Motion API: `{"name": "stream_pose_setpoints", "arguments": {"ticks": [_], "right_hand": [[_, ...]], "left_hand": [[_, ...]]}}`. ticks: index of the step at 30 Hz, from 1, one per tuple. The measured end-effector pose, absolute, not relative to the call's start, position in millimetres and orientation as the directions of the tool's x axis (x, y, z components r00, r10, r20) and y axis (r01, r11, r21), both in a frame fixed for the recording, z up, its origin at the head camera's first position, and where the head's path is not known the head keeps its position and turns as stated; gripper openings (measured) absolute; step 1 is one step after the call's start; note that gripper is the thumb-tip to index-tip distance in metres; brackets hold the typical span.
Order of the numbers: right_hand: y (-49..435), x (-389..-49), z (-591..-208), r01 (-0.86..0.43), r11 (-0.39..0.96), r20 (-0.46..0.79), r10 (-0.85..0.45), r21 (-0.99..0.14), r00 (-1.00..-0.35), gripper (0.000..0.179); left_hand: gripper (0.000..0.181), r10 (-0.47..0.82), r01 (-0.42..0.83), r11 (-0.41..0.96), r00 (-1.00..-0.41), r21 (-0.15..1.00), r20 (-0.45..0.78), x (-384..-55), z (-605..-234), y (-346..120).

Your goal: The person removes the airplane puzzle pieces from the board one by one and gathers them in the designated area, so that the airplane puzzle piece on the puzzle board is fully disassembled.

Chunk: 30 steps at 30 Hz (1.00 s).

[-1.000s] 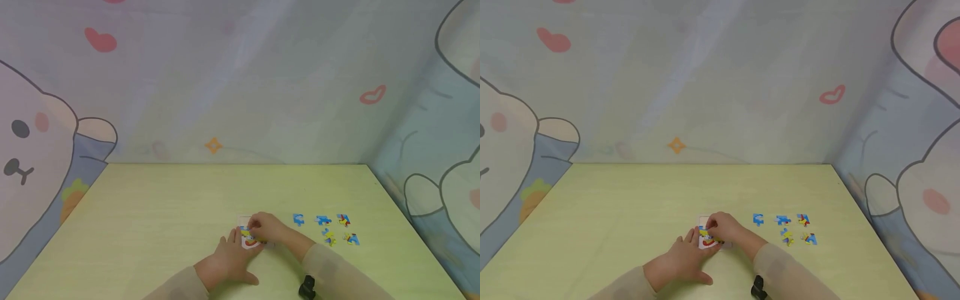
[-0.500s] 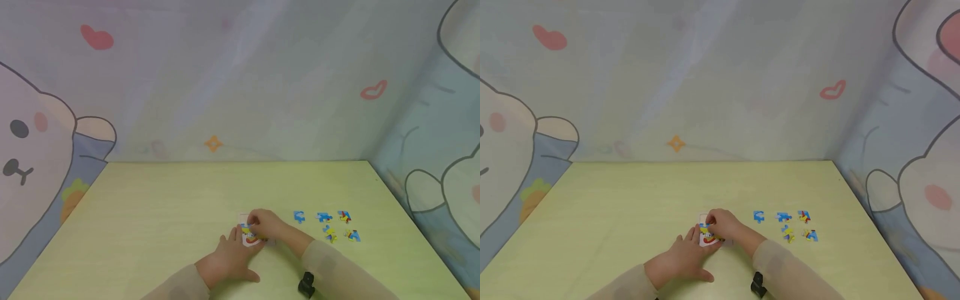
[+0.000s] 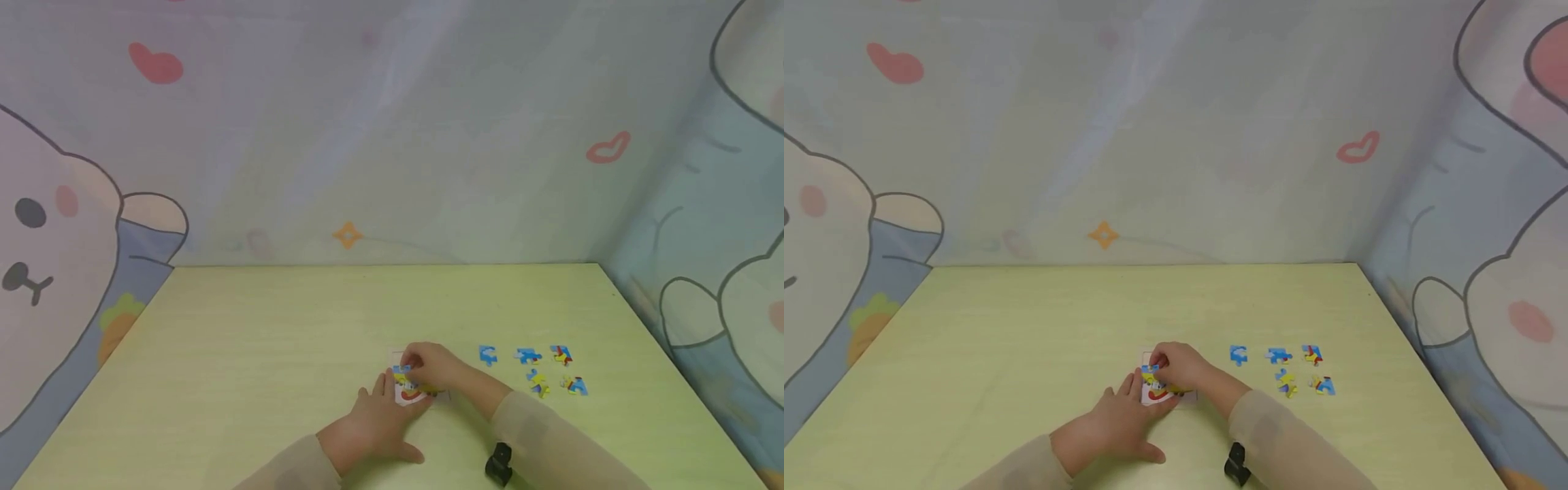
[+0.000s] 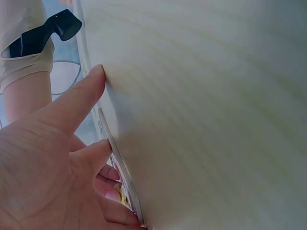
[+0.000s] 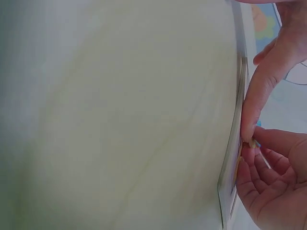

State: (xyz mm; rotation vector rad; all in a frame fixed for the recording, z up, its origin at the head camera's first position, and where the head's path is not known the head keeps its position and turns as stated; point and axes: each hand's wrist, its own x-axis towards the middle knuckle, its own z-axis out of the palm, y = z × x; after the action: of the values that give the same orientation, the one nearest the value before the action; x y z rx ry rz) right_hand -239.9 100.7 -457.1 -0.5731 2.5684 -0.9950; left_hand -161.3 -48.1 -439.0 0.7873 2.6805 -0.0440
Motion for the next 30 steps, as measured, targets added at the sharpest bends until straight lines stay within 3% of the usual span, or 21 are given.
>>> {"name": "stream_pose_setpoints", "arguments": {"ticks": [18,30], "right_hand": [[109,-240,-460,-0.208,0.608,-0.177,-0.51,-0.766,-0.842,0.006],[111,-235,-455,-0.328,0.601,-0.097,-0.564,-0.729,-0.82,0.008]], "left_hand": [[0.082,0.515,0.53,0.847,-0.795,0.047,-0.322,-161,-440,-48],[0.084,0.53,0.545,0.837,-0.777,0.061,-0.34,-162,-440,-48]]}}
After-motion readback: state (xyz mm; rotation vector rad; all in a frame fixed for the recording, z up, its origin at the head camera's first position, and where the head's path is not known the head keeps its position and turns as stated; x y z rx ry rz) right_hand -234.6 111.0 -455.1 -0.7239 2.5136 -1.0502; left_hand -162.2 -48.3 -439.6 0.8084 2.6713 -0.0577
